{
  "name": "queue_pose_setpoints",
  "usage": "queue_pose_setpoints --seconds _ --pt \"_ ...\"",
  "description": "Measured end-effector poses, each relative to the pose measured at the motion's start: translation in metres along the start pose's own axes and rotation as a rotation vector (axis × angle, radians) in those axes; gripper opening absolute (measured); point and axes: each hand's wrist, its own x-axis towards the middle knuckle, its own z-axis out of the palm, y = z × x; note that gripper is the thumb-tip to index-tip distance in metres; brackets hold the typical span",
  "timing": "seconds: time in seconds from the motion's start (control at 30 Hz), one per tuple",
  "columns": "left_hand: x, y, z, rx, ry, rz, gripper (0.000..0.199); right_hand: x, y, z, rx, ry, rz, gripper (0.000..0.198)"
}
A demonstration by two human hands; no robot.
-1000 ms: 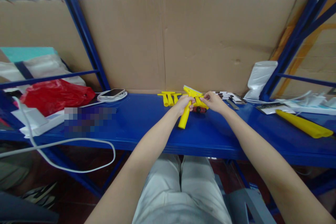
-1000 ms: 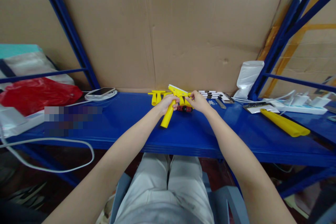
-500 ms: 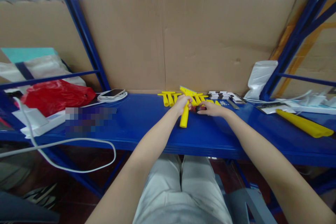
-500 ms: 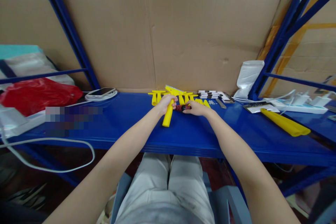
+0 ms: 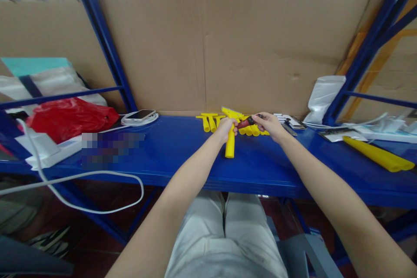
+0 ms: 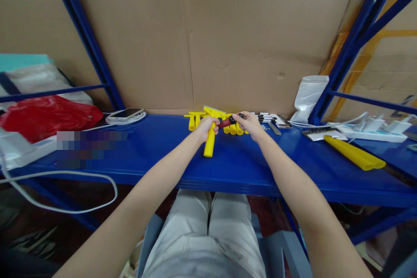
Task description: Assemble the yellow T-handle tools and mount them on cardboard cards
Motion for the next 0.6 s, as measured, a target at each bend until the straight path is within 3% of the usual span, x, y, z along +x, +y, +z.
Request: queue_pose_setpoints --seconds 0.23,0.6 --pt "0.000 -0.001 -0.001 -0.011 0.036 -0.016 0.019 0.009 -0.006 -0.013 0.175 0.318 0.051 0.042" --pt "0.003 -0.002 -0.001 -0.007 0.066 -0.027 0.021 0.009 -0.021 -0.029 0.504 0.674 0.056 0.031"
